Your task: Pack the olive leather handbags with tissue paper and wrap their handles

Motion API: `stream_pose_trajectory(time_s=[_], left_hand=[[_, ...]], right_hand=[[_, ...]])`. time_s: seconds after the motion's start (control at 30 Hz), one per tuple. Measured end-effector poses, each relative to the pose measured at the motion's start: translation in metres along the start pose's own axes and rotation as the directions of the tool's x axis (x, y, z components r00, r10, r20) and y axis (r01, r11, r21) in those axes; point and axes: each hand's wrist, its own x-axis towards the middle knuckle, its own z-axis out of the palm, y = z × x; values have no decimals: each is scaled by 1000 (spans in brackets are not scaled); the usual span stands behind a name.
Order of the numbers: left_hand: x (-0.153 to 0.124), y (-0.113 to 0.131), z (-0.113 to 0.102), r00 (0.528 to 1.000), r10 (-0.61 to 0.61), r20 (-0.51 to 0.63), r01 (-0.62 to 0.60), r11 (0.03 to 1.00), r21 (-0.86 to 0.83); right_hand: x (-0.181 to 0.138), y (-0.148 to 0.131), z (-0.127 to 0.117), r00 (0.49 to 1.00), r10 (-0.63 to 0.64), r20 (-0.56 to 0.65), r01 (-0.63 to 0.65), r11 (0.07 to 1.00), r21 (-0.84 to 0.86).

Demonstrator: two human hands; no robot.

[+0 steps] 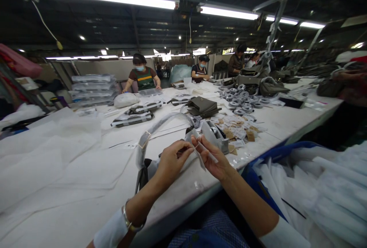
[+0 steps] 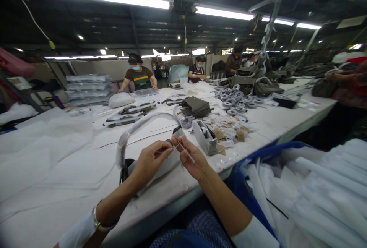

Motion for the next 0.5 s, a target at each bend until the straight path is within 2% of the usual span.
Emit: stream_pose_trajectory(time_s=[0.07,0.2,0.27,0.33,0.37,0.43,0.5], left_hand=[[2,0,-7,1000,-25,-4,25,1000,-3],[6,1,-19,997,-75,29,79,986,-145],[8,2,-22,994,-100,33,105,972,-209],[9,2,-22,990,-138,24,139,955,-260],[9,3,-22,987,-158,23,158,944,-288],[10,5,-20,979,-200,33,199,913,-355],[11,7,-17,971,-229,69,236,873,-426]], right_hand=[[0,2,-10,999,42,-24,-44,996,-79],[-3,10,-33,995,65,-74,-84,952,-295],[-6,14,-40,991,-2,-137,-58,899,-434],[-10,17,-43,971,-166,-171,31,802,-597],[-13,18,-42,953,-265,-145,100,730,-676],[-19,20,-37,910,-414,-7,251,565,-786],[-24,23,-28,885,-442,145,355,441,-824]])
